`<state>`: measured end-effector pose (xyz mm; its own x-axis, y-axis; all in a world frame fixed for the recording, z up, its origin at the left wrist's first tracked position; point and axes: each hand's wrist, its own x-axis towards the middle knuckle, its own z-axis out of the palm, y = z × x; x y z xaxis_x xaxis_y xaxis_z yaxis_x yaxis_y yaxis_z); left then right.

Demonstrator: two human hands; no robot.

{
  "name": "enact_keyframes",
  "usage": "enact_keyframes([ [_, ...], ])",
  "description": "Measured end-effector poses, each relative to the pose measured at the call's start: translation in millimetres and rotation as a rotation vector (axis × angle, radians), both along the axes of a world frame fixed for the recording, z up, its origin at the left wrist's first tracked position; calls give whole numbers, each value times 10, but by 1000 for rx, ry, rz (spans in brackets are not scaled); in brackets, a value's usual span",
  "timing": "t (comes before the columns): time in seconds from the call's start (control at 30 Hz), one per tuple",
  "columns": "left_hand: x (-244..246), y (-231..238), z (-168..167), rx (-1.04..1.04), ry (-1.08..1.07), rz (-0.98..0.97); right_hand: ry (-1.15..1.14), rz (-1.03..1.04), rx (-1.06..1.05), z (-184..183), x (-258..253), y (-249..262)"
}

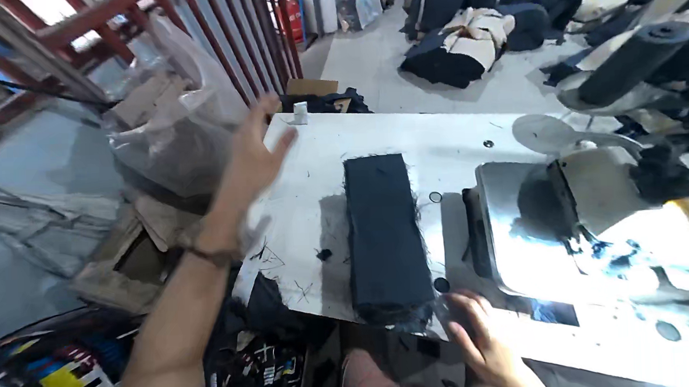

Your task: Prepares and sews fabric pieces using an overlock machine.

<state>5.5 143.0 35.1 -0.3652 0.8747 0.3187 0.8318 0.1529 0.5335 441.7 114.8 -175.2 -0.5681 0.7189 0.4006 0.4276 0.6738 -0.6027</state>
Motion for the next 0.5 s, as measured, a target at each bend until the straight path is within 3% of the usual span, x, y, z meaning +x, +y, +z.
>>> enact_keyframes([
  [0.07,587,-360,-627,-78,-405,-186,97,23,-105,61,-57,24],
  [0.13,940,-543,-1146,-80,-792,-211,192,99,-272,204,-160,78],
  [0.23,1287,-599,-1338,50,-1127,-129,351,187,-523,322,-474,179],
  [0.37,1618,-510,-1068,117,-1152,-84,540,159,-677,259,-984,107],
  [0.43,1657,-609,-870,-16,-1030,-88,614,150,-691,265,-1202,-49],
  [0.5,1509,-836,-874,-114,-890,-113,664,138,-691,254,-1404,-171],
])
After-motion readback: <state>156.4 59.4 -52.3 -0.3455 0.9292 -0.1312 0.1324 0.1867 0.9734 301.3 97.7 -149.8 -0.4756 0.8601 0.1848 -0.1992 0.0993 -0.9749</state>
